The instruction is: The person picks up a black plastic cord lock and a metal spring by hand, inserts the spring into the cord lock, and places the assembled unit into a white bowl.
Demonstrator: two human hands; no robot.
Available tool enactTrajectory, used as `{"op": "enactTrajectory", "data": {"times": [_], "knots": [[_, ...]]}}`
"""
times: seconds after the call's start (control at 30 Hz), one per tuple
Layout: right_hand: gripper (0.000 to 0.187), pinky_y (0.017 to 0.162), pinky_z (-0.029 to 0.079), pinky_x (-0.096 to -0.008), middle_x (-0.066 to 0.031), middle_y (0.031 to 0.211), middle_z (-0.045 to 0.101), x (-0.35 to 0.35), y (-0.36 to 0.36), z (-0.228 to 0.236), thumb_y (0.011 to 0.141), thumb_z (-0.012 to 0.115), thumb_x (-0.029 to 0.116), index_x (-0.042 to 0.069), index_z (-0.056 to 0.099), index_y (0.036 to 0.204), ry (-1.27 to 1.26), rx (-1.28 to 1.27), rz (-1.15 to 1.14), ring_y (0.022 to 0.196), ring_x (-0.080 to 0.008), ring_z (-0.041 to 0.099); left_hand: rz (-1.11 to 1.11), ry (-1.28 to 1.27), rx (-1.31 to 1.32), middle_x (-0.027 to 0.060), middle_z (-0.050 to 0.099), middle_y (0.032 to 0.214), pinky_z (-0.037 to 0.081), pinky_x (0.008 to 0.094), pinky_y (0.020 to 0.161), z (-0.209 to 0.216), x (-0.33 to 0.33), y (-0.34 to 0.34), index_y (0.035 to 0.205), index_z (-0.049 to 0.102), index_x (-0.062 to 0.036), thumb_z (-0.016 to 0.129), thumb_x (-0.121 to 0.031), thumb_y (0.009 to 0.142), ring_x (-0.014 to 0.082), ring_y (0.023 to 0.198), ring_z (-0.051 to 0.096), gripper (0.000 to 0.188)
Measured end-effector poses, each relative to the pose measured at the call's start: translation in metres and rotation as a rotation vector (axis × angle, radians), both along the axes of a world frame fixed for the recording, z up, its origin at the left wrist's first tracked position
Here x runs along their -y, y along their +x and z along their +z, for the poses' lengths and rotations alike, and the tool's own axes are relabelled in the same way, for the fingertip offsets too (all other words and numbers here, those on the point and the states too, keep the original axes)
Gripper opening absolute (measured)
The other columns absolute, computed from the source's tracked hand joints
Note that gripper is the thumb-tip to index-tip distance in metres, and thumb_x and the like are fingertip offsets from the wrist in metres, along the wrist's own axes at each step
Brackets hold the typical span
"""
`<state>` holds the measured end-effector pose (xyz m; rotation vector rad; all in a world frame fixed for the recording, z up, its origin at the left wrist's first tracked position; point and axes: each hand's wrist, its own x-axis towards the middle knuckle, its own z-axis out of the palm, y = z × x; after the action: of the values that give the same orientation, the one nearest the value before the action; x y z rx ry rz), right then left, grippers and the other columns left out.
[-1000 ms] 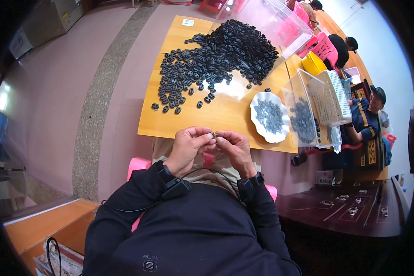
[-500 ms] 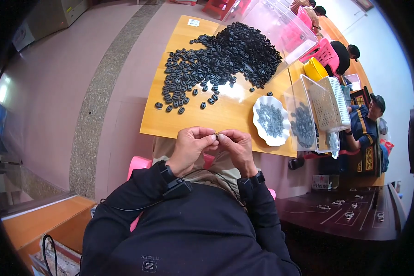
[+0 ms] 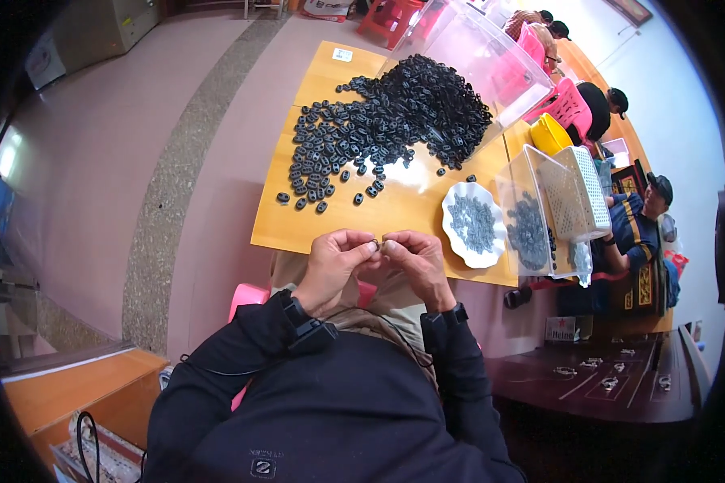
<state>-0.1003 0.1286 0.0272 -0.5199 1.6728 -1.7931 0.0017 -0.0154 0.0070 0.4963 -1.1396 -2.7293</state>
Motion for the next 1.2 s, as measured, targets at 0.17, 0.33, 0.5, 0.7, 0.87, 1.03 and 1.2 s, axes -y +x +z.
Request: {"op": "enactTrajectory", "data": {"times": [0.17,0.33,0.5,0.7,0.87,1.03,1.2], "knots": [[0.020,0.056,0.049,-0.0221,-0.0038,0.075,0.066,0.012,-0.037,0.000,0.088,0.064,0.007,-0.005,0.066,0.103,0.235,-0.432,-0.024,0.061,-0.0085,0.060,0.077,0.096,0.010,0.0092,0.064,0.092,0.057,0.0269,0.074,-0.001,0.003,0.000,0.104,0.058,0.0034,0.060,-0.003,0.091,0.0149,0.080,0.065,0.015],[0.023,0.056,0.048,-0.0292,-0.0052,0.074,0.066,0.043,-0.061,-0.012,0.085,0.064,0.008,0.002,0.066,0.107,0.354,-0.838,-0.017,0.060,-0.0138,0.061,0.124,0.113,0.034,0.0095,0.064,0.092,0.057,0.0271,0.075,-0.001,0.005,-0.001,0.103,0.058,0.0033,0.059,-0.002,0.090,0.0149,0.080,0.064,0.013],[0.025,0.075,0.049,-0.0394,-0.0134,0.096,0.064,0.057,-0.064,-0.012,0.084,0.059,0.009,0.007,0.065,0.109,0.640,-1.174,-0.005,0.086,-0.0329,0.062,0.145,0.114,0.045,0.0090,0.064,0.090,0.056,0.0272,0.074,-0.004,0.006,0.000,0.101,0.059,0.0029,0.060,-0.001,0.090,0.0147,0.079,0.064,0.012],[0.017,0.075,0.049,-0.0407,-0.0131,0.097,0.062,0.055,-0.061,-0.010,0.084,0.062,0.015,0.007,0.068,0.098,0.636,-1.138,-0.075,0.086,-0.0337,0.062,0.142,0.126,0.025,0.0089,0.064,0.089,0.056,0.0271,0.074,-0.005,0.005,-0.001,0.100,0.059,0.0026,0.060,-0.002,0.090,0.0145,0.078,0.064,0.011],[0.011,0.074,0.049,-0.0397,-0.0118,0.095,0.063,0.049,-0.064,-0.011,0.081,0.066,0.014,0.006,0.069,0.088,0.602,-1.139,-0.118,0.084,-0.0320,0.062,0.143,0.122,0.051,0.0089,0.065,0.090,0.057,0.0270,0.074,-0.003,0.003,0.000,0.099,0.059,0.0024,0.060,-0.001,0.090,0.0143,0.078,0.064,0.010],[0.011,0.074,0.049,-0.0402,-0.0127,0.089,0.065,0.047,-0.064,-0.008,0.079,0.067,0.014,0.005,0.067,0.085,0.677,-1.128,-0.055,0.083,-0.0319,0.063,0.131,0.113,0.057,0.0088,0.065,0.090,0.057,0.0268,0.073,-0.002,0.004,0.001,0.099,0.060,0.0024,0.061,-0.002,0.089,0.0143,0.079,0.064,0.010],[0.013,0.074,0.049,-0.0415,-0.0163,0.087,0.064,0.038,-0.067,-0.007,0.079,0.066,0.014,0.003,0.065,0.087,0.653,-1.075,-0.026,0.083,-0.0336,0.063,0.119,0.123,0.050,0.0091,0.065,0.090,0.057,0.0266,0.073,-0.001,0.003,0.000,0.099,0.060,0.0025,0.061,-0.002,0.089,0.0143,0.079,0.064,0.011]]}}
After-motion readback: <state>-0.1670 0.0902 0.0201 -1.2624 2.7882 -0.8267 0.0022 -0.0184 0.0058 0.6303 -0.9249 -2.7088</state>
